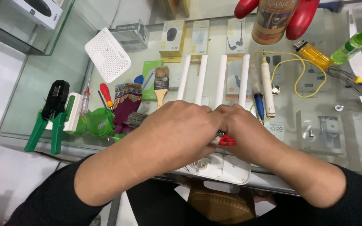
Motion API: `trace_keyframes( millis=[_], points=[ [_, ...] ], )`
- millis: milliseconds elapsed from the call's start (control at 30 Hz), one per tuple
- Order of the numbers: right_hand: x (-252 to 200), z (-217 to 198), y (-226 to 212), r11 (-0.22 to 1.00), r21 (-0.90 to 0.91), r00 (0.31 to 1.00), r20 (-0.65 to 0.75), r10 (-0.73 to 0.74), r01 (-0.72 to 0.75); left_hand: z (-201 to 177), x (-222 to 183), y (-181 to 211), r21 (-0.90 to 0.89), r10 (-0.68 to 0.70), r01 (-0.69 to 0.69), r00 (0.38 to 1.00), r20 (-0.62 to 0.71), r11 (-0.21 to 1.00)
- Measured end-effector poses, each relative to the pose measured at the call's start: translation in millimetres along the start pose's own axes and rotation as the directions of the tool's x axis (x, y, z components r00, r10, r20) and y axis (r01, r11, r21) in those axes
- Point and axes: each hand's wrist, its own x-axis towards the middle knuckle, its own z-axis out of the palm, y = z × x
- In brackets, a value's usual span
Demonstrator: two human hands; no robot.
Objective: Cleaning a router circuit board with a brush and assembling it into the plastic casing
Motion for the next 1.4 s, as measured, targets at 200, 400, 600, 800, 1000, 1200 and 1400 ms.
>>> trace_keyframes(
  millis=[200,400,600,800,1000,1200,1400],
  points=[
    [1,0,-1,1.0,0.008,1.0,0.022,-0.001,0.001,-24,-17,0,-0.085,-0.064,0.061,0.998,-0.027,0.994],
    [4,-12,-16,1.0,-0.005,0.999,0.035,0.019,-0.019,-35,-51,-10,-0.125,-0.118,0.097,0.977,-0.176,0.987],
    [7,-16,-20,0.999,0.048,0.997,-0.073,-0.012,0.015,17,-68,-15,-0.434,-0.168,-0.087,0.84,-0.516,0.897],
    [5,-11,-18,0.998,0.06,0.999,-0.032,0.007,-0.005,38,-60,-14,-0.35,-0.151,-0.043,0.849,-0.507,0.936],
    [4,-11,-17,0.997,0.08,0.999,-0.037,0.007,-0.004,31,-50,-8,-0.022,-0.104,0.104,0.915,-0.391,0.994],
    [2,-7,-15,0.994,0.099,0.997,-0.068,0.045,-0.038,33,-52,-8,-0.017,-0.074,0.075,0.869,-0.489,0.997],
    [0,-3,-12,0.996,0.072,0.996,-0.064,0.059,-0.054,38,-54,-8,-0.147,-0.118,0.054,0.873,-0.472,0.988]
  ],
)
